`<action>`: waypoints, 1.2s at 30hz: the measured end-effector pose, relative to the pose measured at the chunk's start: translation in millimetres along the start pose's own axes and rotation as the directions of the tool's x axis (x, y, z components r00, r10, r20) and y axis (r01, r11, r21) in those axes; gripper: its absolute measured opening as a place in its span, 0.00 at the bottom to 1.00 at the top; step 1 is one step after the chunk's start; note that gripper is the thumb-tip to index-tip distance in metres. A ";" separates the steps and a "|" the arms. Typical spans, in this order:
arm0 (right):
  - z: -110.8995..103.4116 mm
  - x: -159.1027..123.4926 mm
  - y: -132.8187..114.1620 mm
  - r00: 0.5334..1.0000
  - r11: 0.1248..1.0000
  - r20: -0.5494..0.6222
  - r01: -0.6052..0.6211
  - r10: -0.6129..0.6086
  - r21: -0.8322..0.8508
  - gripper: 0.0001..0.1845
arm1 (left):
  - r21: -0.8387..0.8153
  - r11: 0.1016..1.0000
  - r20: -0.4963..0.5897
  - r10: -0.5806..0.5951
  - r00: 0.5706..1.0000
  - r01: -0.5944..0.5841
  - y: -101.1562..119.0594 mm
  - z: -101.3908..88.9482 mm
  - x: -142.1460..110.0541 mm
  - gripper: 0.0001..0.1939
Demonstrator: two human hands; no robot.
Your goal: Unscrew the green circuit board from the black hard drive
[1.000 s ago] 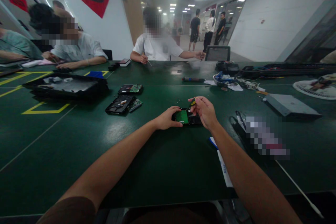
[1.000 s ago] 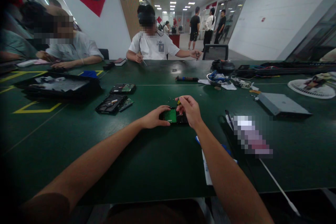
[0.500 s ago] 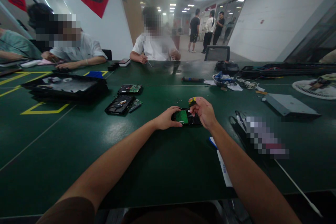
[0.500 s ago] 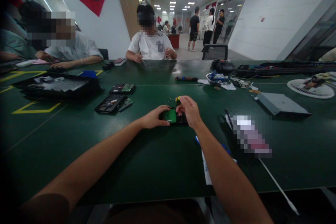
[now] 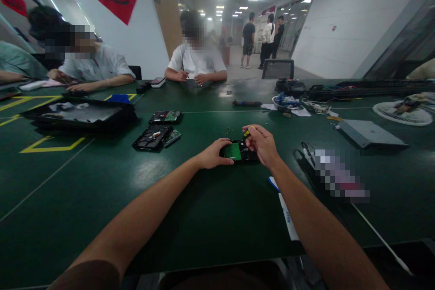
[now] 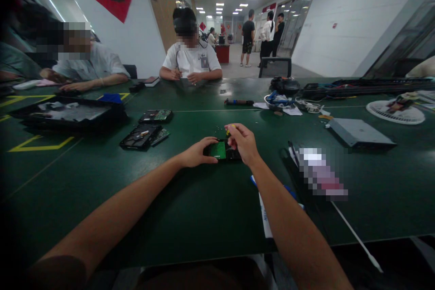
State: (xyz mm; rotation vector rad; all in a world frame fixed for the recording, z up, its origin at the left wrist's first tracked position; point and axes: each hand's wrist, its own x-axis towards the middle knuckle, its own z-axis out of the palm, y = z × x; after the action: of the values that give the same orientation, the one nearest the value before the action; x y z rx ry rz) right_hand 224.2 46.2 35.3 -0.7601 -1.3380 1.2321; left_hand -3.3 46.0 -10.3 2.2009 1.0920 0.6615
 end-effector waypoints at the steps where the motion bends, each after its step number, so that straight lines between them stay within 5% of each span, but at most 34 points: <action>1: 0.1 0.0 0.3 1.000 1.000 0.000 -0.003 0.003 0.012 0.16 | 0.001 1.000 -0.002 0.003 1.000 -0.003 -0.1 0.4 0.2 0.44; 8: 0.3 -0.6 1.0 0.999 0.993 0.042 0.001 -0.006 0.120 0.18 | 0.011 1.000 -0.006 -0.004 1.000 0.004 0.6 1.6 1.9 0.44; 16: -2.5 -0.6 1.0 0.999 0.999 0.012 0.033 -0.033 -0.011 0.15 | -0.014 1.000 -0.011 -0.001 1.000 0.001 4.2 0.7 0.4 0.43; 36: -3.1 -0.6 0.9 0.998 0.998 -0.012 0.056 -0.055 0.032 0.18 | 0.025 1.000 -0.002 0.002 1.000 -0.002 3.5 2.0 2.7 0.44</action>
State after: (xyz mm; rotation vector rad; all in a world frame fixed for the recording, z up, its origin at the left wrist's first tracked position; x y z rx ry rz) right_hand 227.1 46.6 33.8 -0.7018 -1.3184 1.2009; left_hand 1.4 45.9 -8.9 2.2229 1.1053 0.6545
